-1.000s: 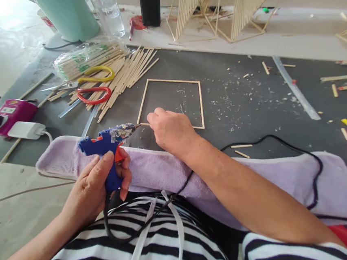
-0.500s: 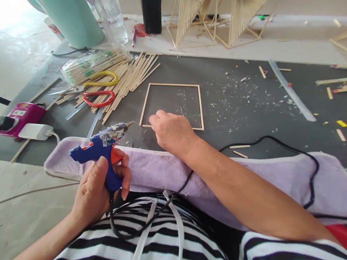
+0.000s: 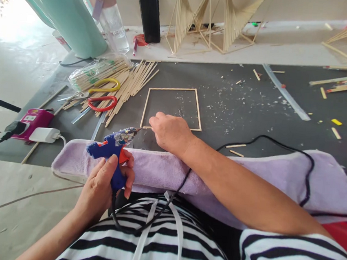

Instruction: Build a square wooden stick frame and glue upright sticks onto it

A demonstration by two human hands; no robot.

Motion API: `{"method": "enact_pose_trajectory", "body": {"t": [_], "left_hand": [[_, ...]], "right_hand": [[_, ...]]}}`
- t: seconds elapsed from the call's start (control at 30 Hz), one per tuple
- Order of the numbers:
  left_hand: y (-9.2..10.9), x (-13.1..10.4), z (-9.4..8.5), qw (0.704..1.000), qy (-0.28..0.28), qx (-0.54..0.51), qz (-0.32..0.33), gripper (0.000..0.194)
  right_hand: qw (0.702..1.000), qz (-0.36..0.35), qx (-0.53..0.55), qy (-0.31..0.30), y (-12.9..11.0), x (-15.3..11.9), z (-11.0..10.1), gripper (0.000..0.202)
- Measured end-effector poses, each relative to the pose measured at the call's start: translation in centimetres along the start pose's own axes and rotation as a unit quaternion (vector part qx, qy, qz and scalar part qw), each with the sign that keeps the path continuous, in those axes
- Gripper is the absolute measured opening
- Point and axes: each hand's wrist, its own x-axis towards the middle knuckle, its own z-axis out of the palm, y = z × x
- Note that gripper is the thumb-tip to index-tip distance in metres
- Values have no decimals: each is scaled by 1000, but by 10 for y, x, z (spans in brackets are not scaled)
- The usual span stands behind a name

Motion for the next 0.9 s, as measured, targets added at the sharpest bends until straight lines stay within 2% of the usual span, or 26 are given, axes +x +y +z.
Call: {"method": "enact_pose_trajectory", "body": {"t": [0.57,0.9], "left_hand": [[0,4,2,1000,15,21,14,32],[-4,11,-1,999,-6,19,38,33]], "right_hand": [[1000,-9,7,-6,1,0,-2,15],[1000,-7,13,2,3,-1,0,14]]}}
